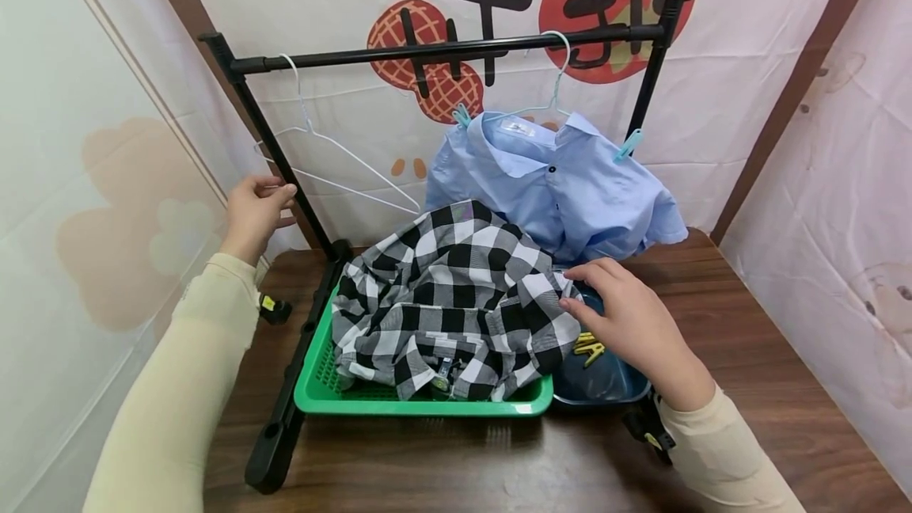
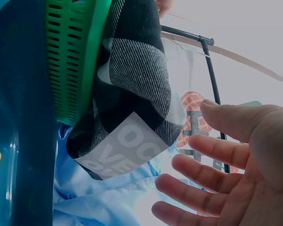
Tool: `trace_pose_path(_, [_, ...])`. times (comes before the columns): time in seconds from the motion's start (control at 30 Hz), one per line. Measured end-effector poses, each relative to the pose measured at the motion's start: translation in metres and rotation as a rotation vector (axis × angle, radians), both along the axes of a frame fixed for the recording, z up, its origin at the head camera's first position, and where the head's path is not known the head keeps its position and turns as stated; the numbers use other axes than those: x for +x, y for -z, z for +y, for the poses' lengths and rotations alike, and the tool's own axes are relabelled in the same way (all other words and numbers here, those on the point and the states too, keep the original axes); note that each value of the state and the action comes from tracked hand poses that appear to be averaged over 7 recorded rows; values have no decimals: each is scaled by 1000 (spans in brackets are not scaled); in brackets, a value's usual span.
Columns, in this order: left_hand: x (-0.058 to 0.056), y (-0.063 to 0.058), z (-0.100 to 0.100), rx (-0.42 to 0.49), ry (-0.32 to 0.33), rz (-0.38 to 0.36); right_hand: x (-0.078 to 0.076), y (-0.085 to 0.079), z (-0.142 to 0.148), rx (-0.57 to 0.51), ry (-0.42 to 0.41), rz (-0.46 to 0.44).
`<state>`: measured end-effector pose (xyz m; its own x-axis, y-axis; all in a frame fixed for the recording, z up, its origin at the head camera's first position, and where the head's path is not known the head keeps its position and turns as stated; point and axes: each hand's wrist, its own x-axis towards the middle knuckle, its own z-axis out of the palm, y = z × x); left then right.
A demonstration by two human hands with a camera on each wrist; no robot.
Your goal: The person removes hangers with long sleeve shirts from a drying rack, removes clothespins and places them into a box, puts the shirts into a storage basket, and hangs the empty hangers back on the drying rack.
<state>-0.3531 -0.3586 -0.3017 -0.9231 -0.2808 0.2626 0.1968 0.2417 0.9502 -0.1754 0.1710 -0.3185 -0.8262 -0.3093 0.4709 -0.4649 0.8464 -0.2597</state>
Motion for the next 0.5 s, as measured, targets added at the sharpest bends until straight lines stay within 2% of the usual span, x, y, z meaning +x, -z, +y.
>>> trace_pose_path(0.2, [23, 5, 7, -143, 50, -55, -2, 2, 1, -3, -5, -28])
trace_pose_path(0.27, [31, 8, 11, -185, 59, -39, -3, 2, 2, -7, -10, -35])
trace_pose_path(0.43, [48, 19, 20, -190, 99, 45, -3, 0, 2, -12, -19, -61])
trace_pose_path(0.5, [54, 23, 23, -194, 123, 49, -4, 0, 3, -11, -20, -76])
